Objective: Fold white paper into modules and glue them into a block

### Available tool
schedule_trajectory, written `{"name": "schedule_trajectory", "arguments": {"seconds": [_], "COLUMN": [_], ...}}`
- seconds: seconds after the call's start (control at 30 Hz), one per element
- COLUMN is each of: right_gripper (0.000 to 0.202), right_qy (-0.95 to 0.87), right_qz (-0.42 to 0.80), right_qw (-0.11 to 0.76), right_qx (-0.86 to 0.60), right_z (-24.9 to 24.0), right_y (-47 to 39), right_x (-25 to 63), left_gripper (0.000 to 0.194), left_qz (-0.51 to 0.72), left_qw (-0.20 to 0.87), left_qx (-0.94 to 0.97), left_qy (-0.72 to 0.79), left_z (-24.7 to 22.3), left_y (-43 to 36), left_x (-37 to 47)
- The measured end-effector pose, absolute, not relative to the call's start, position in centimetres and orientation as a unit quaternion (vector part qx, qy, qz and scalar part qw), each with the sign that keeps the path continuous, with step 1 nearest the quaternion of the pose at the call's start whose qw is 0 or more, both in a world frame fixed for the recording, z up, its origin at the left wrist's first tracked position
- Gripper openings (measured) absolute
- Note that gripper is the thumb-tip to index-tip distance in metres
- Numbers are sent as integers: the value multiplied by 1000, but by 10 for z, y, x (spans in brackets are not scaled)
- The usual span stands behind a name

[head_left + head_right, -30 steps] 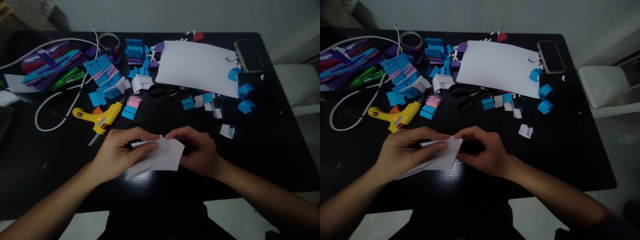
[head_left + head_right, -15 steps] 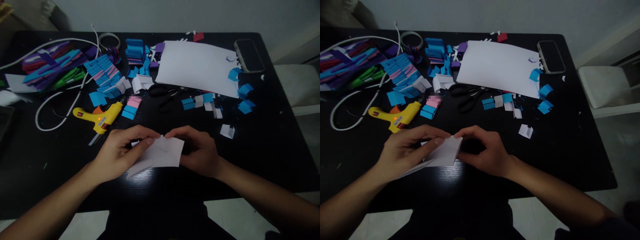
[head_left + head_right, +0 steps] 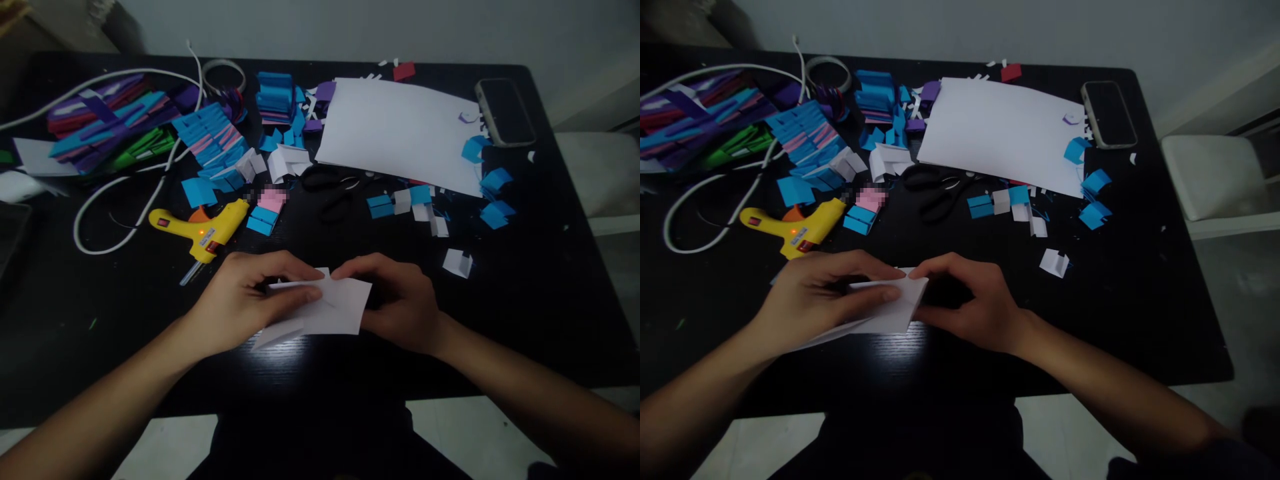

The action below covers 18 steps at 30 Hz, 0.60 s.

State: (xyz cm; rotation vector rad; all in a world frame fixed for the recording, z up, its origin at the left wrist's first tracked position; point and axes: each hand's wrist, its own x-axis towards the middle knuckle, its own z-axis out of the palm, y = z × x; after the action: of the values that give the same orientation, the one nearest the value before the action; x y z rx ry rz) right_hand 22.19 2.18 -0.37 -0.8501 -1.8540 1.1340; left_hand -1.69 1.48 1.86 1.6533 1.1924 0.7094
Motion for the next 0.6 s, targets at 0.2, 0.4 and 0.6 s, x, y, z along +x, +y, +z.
{"name": "schedule_trajectory", "arguments": {"seconds": [0.2, 0.4, 0.6], "right_gripper": [33, 35, 34], "right_qy": [-728, -724, -723], "right_qz": [446, 452, 444], "right_qw": [398, 400, 401], "right_qx": [-336, -335, -345], "right_z": [-5, -6, -6], "right_y": [21, 20, 19], "right_x": [222, 221, 221], "left_gripper": [12, 15, 9], "left_qz": [288, 273, 288], "left_qw": [489, 507, 509], "left_qx": [661, 651, 646], "left_qy": [491, 495, 491], "left_z": [18, 19, 20], "left_y": [15, 16, 16], "left_x": [-17, -17, -16]}}
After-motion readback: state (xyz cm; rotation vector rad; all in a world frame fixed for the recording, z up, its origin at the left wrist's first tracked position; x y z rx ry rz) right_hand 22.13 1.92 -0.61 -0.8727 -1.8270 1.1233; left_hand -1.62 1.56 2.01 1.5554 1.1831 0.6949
